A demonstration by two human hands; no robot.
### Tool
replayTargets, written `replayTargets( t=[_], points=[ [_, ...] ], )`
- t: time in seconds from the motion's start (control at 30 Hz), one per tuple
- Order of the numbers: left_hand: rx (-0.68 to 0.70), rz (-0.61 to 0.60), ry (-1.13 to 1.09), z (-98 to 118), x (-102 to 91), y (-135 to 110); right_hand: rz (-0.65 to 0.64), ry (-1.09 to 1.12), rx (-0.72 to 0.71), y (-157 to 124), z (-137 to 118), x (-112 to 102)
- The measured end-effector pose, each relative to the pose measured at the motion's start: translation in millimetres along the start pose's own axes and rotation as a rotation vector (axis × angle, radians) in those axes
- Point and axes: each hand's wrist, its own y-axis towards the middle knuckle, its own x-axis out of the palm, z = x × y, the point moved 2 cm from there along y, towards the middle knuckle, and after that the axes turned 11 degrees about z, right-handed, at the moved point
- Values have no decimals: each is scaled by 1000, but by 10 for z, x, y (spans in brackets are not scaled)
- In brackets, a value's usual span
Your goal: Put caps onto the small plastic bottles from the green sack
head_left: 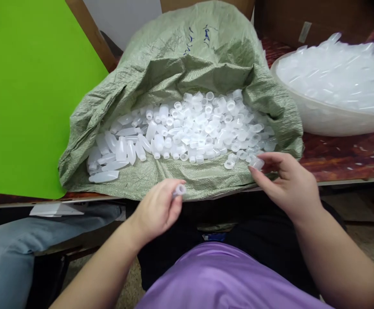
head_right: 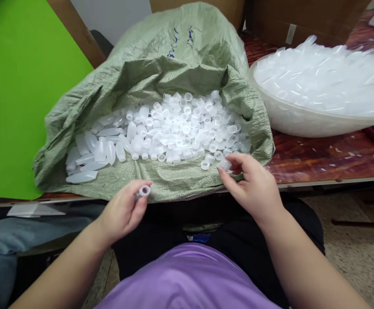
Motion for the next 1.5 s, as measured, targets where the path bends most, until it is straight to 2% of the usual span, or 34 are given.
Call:
replayTargets(
  t=[0.07,0.17,0.27,0.37,0.57,0.67,1.0,1.13,1.3,1.4,1.5],
  points=[
    [29,-54,-167,198,84,-42,14,87,-71,-69,-76,-42],
    [48,-256,-381,412,205,-101,-37,213,-182,-182,-192,-73],
    [-98,-431,-488,479,329,-159,-106,353,-188,-316,-253,-71],
    [-282,-521,-611,450,488,-231,-160,444,-182,-442,-274,-44],
    [-635,-473,-977,394,818,-392,-230,518,-213,-565,-331,24],
    [-801,-429,-1086,399,933,-470,-265,547,-231,-604,-366,59],
    [-1166,-435,-1108,331,1223,-705,-427,565,-225,-777,-370,173],
    [-1238,-465,-1013,298,1288,-717,-496,526,-175,-821,-350,223],
    [-1269,-522,-943,278,1321,-707,-681,451,-76,-928,-301,364],
    [-1245,-473,-927,278,1321,-718,-704,439,66,-1033,-242,467],
    [-1233,-460,-939,286,1318,-738,-698,474,308,-1137,-181,560]
  ],
)
